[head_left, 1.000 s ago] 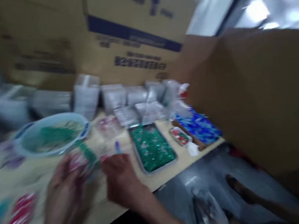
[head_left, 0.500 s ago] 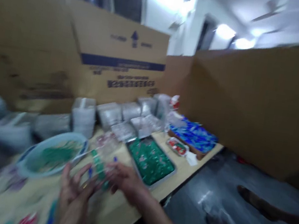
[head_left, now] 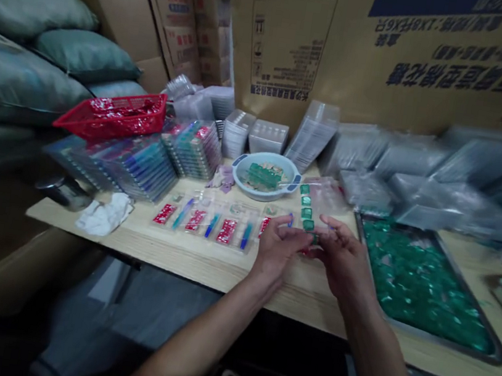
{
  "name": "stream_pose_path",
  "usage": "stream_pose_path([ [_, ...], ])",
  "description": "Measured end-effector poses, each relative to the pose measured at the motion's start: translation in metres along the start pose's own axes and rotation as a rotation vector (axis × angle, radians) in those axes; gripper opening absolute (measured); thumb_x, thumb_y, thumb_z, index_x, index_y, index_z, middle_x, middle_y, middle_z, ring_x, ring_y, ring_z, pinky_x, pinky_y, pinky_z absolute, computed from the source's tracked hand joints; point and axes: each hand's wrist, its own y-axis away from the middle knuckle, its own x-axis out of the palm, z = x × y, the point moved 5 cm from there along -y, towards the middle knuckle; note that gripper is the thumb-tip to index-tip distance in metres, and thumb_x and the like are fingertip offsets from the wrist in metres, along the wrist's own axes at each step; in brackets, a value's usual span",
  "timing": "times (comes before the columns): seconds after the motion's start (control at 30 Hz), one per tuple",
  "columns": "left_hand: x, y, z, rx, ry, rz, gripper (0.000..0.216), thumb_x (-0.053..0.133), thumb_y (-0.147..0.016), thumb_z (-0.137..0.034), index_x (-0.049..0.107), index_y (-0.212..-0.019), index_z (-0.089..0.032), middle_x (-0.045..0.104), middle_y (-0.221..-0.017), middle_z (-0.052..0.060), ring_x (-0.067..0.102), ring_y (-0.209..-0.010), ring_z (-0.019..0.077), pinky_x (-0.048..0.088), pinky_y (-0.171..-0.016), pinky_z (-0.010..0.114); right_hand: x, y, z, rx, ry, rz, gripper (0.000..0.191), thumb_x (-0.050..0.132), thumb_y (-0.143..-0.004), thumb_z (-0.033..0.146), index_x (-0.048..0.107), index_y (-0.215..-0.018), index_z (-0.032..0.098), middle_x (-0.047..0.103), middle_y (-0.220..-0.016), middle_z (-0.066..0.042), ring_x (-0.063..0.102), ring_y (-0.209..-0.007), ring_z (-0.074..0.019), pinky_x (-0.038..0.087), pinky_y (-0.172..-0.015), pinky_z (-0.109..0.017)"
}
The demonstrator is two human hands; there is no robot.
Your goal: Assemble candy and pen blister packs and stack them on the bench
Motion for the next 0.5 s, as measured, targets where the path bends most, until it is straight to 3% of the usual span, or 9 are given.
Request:
stream_pose_path([
  [0.17, -0.013, -0.015, -0.002, 0.04, -0.065, -0.06, 0.074, 0.093, -0.054, -0.024, 0.05, -0.114, -0.017, 0.07, -0.071, -0.002, 0.066, -0.064, 0.0141, 0.05, -0.069, 0.027, 0.012, -0.009, -0.006, 0.02, 0.041, 0.029, 0.054, 0.084, -0.059, 0.03, 0.067, -0.11, 0.022, 0.071, -0.084, 0.0, 0.063, -0.063, -0.0137, 0.052, -0.05, -0.024],
  [0.27, -0.01, -0.038, -0.018, 0.099, -0.106, -0.05, 0.071, 0.09, -0.059, -0.017, 0.049, -0.117, -0.017, 0.071, -0.074, -0.002, 0.067, -0.066, 0.0141, 0.052, -0.073, 0.028, 0.026, -0.026, -0.001, 0.028, 0.022, 0.079, 0.058, 0.081, -0.06, 0.029, 0.065, -0.116, 0.024, 0.07, -0.089, 0.0, 0.067, -0.071, -0.0159, 0.056, -0.057, -0.027],
  [0.37, 0.0, -0.079, -0.049, 0.161, -0.183, -0.069, 0.072, 0.085, -0.066, -0.007, 0.046, -0.125, -0.016, 0.072, -0.078, 0.0, 0.068, -0.067, 0.0144, 0.053, -0.076, 0.03, 0.03, -0.049, 0.009, -0.011, 0.046, 0.061, 0.064, 0.081, -0.063, 0.03, 0.058, -0.123, 0.027, 0.068, -0.096, 0.001, 0.068, -0.081, -0.0168, 0.06, -0.066, -0.03],
  [0.5, 0.003, -0.153, -0.076, 0.178, -0.211, -0.205, 0.071, 0.081, -0.075, -0.006, 0.04, -0.133, -0.013, 0.072, -0.083, 0.003, 0.069, -0.072, 0.0151, 0.053, -0.082, 0.032, 0.015, -0.072, 0.012, -0.062, 0.156, 0.03, 0.059, 0.078, -0.066, 0.03, 0.057, -0.122, 0.029, 0.069, -0.097, 0.001, 0.068, -0.083, -0.0166, 0.058, -0.067, -0.03],
])
